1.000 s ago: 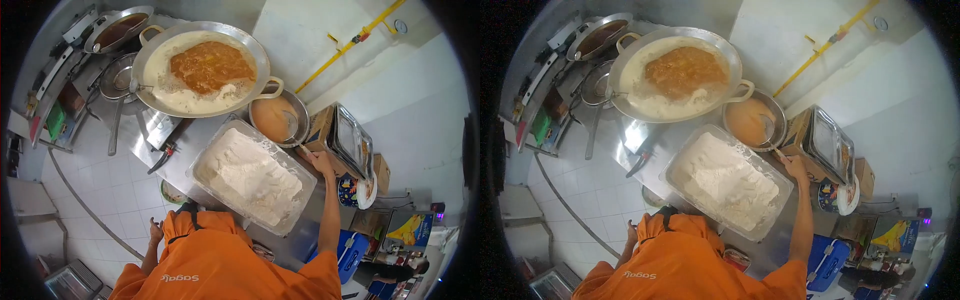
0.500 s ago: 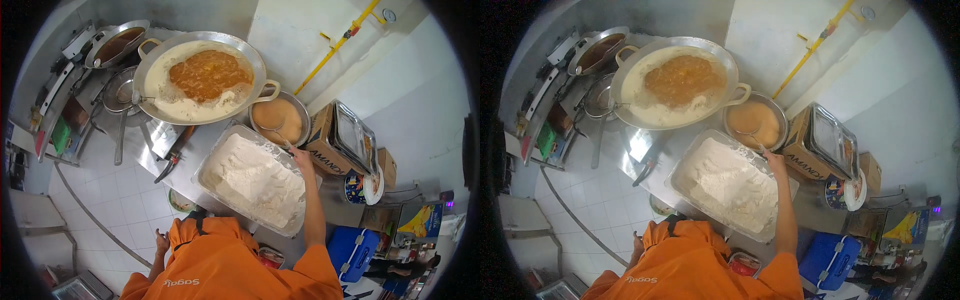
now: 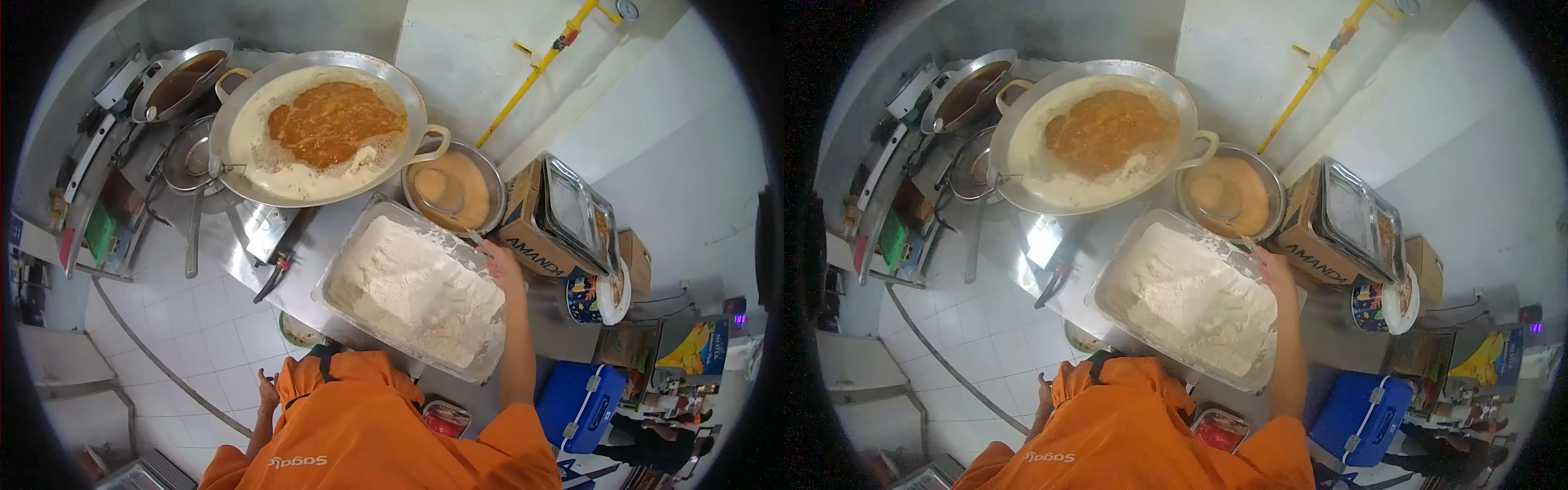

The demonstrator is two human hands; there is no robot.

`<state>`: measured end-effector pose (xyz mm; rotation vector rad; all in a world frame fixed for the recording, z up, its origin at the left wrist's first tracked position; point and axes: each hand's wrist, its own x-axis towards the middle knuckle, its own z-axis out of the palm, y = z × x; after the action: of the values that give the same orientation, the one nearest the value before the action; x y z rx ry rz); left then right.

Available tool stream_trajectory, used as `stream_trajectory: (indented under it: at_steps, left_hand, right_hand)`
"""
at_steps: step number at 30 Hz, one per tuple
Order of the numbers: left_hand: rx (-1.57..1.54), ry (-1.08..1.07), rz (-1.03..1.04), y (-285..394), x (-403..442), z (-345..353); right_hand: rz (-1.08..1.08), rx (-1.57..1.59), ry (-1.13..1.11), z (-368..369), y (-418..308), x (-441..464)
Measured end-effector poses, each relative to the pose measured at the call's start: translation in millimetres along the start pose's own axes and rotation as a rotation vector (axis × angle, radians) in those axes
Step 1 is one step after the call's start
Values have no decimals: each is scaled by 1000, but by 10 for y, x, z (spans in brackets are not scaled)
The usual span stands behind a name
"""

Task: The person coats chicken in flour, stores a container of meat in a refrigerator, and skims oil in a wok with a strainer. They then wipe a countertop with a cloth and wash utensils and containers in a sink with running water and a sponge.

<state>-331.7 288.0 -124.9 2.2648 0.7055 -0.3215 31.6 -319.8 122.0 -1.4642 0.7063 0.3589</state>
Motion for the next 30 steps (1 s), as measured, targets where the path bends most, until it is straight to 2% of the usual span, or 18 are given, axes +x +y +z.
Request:
stream_trajectory:
  at_steps: [1, 3, 6, 9, 12, 16, 19, 22, 28, 30]
  left_hand:
    - [36, -20, 55, 18, -5, -24]
    - [-127, -54, -56, -444, 181, 201]
    - [-46, -15, -31, -132, 62, 76]
    - [4, 8, -51, 16, 75, 12]
    - [-38, 23, -102, 51, 32, -6]
    - [-7, 18, -83, 120, -11, 42]
    - [29, 7, -38, 76, -15, 49]
    - [-3, 5, -28, -44, 44, 79]
    - [6, -1, -56, 24, 142, -51]
    - [10, -7, -47, 131, 199, -135]
  right_hand:
    - [-7, -22, 19, -79, 13, 66]
    - [-21, -68, 54, -211, 70, 249]
    - [-184, -384, 245, -224, 41, 367]
    - [-439, -950, 518, -179, 19, 529]
    - [-415, -1020, 528, -55, -35, 595]
    - [-481, -813, 475, -136, 329, 1257]
    - [-474, -552, 436, -7, 427, 1199]
    - [-503, -259, 270, -17, 497, 1075]
    - [-182, 162, 105, 73, 216, 385]
    - [-149, 229, 67, 48, 193, 278]
